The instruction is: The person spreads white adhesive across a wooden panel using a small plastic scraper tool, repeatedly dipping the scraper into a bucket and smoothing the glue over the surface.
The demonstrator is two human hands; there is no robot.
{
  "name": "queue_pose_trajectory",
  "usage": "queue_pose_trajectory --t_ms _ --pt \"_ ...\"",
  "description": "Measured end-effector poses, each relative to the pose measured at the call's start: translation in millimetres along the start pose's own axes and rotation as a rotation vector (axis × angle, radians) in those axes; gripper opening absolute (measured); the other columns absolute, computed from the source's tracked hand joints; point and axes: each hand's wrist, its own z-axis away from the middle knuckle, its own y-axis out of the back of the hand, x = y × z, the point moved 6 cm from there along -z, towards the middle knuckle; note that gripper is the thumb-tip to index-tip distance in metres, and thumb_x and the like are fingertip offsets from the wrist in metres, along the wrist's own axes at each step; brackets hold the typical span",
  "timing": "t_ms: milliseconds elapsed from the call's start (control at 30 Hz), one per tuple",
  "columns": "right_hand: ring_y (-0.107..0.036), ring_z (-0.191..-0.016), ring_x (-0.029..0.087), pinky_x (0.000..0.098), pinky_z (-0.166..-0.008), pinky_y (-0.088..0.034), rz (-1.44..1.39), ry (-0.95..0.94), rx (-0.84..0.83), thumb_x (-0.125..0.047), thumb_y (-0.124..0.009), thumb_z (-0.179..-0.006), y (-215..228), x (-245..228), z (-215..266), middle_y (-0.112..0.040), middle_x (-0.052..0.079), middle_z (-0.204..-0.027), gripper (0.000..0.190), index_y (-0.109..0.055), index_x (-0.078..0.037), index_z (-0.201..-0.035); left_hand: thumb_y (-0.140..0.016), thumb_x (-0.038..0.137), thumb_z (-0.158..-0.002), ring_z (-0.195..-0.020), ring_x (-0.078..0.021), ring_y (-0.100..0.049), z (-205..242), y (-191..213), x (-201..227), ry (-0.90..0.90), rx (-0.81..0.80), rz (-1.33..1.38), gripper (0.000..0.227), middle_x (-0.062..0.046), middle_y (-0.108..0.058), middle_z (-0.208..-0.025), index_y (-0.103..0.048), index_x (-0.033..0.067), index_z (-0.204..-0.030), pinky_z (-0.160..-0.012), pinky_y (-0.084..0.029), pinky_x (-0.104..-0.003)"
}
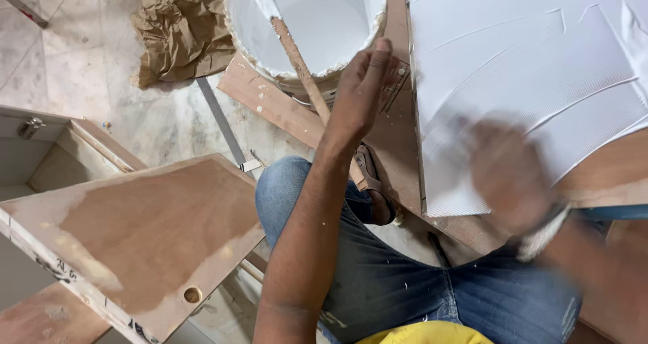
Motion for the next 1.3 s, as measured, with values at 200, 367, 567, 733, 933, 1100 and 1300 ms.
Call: queue_pose_trajectory --t_ms 200,367,567,733,933,1100,1300 --pt "-0.042 -0.054 0.011 0.0266 -0.048 -0.041 1.415 0.1 0.294 -0.049 -0.038 -0.117 26.7 -8.4 36.3 -0.044 0.0 -0.066 0.058 -0.047 -0.016 -0.07 -0.042 0.065 -0.101 -0.107 -0.0258 -0.068 -5.3 13.3 8.0 -0.12 0.072 0.165 0.071 -0.015 -0.073 -0.115 -0.065 0.0016 -0.125 -0.088 -0.058 -0.043" --pt "-0.049 -0.07 0.016 0.028 -0.055 -0.046 0.12 -0.455 0.009 -0.037 -0.041 -0.112 -71.1 181.0 24.2 -0.054 0.007 -0.083 0.04 -0.054 -0.004 -0.091 -0.043 0.058 -0.102 -0.105 -0.024 -0.069 -1.1 11.5 1.5 -0.05 0.071 0.168 0.065 -0.015 -0.073 -0.114 -0.067 0.0018 -0.122 -0.089 -0.059 -0.042" --pt "-0.058 -0.09 0.021 0.0296 -0.065 -0.052 0.181 -0.419 -0.177 -0.022 -0.045 -0.105 -78.8 118.0 -59.3 -0.065 0.014 -0.104 0.037 -0.062 0.009 -0.117 -0.043 0.058 -0.104 -0.105 -0.0219 -0.07 0.1 17.7 10.8 -0.126 0.127 0.162 0.06 -0.012 -0.075 -0.114 -0.067 0.0059 -0.123 -0.088 -0.059 -0.043" --pt "-0.062 -0.058 0.02 0.03 -0.044 -0.05 -0.29 -0.185 -0.065 -0.01 -0.053 -0.094 30.4 -42.0 -69.8 -0.069 0.02 -0.085 0.024 -0.065 0.008 -0.105 -0.051 0.051 -0.105 -0.106 -0.0269 -0.072 5.8 60.5 36.0 -0.285 0.318 0.42 0.053 -0.016 -0.074 -0.111 -0.067 0.0017 -0.118 -0.095 -0.059 -0.046" --pt "-0.053 -0.058 0.01 0.0239 -0.047 -0.045 0.682 -0.155 0.11 -0.045 -0.048 -0.115 -36.0 99.3 -39.1 -0.059 0.005 -0.077 0.047 -0.058 -0.013 -0.083 -0.047 0.055 -0.104 -0.1 -0.0262 -0.071 11.0 79.6 36.8 -0.191 0.37 0.65 0.058 -0.014 -0.073 -0.102 -0.065 0.0013 -0.114 -0.09 -0.057 -0.042" --pt "-0.052 -0.063 0.015 0.0284 -0.053 -0.046 0.076 -0.476 0.062 -0.029 -0.048 -0.108 -75.7 201.2 -49.9 -0.059 0.008 -0.078 0.031 -0.061 -0.007 -0.09 -0.049 0.056 -0.102 -0.096 -0.0227 -0.07 1.7 60.9 28.2 -0.086 0.308 0.628 0.06 -0.014 -0.072 -0.101 -0.065 -0.0001 -0.115 -0.085 -0.057 -0.037" --pt "-0.051 -0.068 0.02 0.0338 -0.06 -0.046 0.096 -0.143 -0.389 -0.01 -0.047 -0.099 -52.7 36.1 -56.3 -0.059 0.011 -0.079 0.019 -0.064 0.0 -0.099 -0.05 0.056 -0.102 -0.096 -0.0223 -0.069 -9.0 60.7 18.8 -0.016 0.295 0.683 0.06 -0.014 -0.071 -0.101 -0.064 -0.0004 -0.116 -0.085 -0.056 -0.035"
